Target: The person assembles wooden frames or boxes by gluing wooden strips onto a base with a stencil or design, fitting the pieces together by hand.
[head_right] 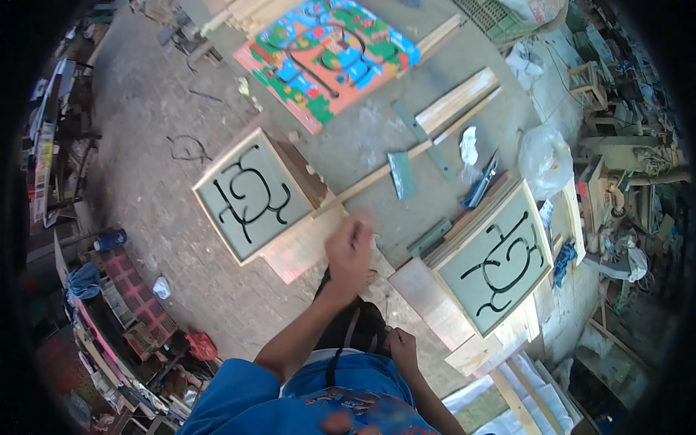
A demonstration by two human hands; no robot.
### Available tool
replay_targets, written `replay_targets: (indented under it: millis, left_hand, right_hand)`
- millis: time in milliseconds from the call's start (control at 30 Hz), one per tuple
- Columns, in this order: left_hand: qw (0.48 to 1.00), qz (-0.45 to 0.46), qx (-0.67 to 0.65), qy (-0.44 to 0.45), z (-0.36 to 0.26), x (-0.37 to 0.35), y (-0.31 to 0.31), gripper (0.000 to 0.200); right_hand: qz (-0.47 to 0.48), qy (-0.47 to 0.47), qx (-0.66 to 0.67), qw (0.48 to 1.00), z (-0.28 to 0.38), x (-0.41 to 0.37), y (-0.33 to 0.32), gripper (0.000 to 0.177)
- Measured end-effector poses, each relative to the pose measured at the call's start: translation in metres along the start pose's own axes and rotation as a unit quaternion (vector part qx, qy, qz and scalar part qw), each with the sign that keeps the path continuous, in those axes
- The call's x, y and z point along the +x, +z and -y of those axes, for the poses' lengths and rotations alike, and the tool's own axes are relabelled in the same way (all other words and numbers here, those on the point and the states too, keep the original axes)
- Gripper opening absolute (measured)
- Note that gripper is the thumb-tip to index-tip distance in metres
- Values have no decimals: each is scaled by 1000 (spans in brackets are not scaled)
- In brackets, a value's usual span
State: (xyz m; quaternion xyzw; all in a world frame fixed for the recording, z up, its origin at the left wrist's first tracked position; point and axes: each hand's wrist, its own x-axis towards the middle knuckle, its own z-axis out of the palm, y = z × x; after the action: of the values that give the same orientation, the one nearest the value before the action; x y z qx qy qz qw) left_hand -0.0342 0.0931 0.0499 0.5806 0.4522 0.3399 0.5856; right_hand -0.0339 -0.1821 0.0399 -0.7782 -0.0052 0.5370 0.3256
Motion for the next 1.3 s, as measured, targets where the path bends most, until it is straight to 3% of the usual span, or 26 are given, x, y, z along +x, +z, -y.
replay_targets:
  millis: [33,67,133,167,233,333,433,767,833,1000,1100,1167,1267,1300]
  left_hand:
    - [999,-49,6,-21,8,24,-3,10]
    - [996,-80,38,23,-18,52,-14,13]
    - [939,-140,245,198,-9,106,-31,25]
    - [936,-141,247,207,-12,128,-37,25]
    - [879,-100,373,279,-22,172,-38,40]
    - [834,-3,478,278,-22,208,-26,50]
    - [785,30,543,295,-9,222,-22,57]
    - [748,100,545,365,-4,234,-17,46]
    - [757,95,529,373,-26,230,-15,42]
    - [720,60,505,473,-117,213,-20,37]
    - [750,91,499,425,-189,206,-38,39]
    - [926,171,264,208,-249,184,-68,40]
    - [943,185,189,202,-309,150,-101,38]
    - [963,187,111,162,-320,137,-109,39]
  right_hand:
    - [4,-10,5,1000,9,1,0,37]
    - [14,-54,9,998,18,1,-1,34]
    - [26,-110,20,993,32,1,-2,31]
    - [14,-116,45,992,36,-2,-4,28]
    - [-2,-131,80,988,48,4,-9,25]
    - [-12,-108,116,987,61,-3,-21,23]
    - [-35,-139,114,983,72,-6,-28,24]
    - [-70,-124,191,971,74,-6,-34,22]
    - [-90,-138,180,970,82,-7,-38,22]
    - [-121,-207,140,961,92,-12,-43,23]
    - [-121,-263,129,948,104,-14,-50,23]
    - [-117,-295,130,939,122,-24,-59,26]
    - [-142,-358,169,907,155,-42,-82,36]
    - [-146,-367,172,902,162,-43,-90,36]
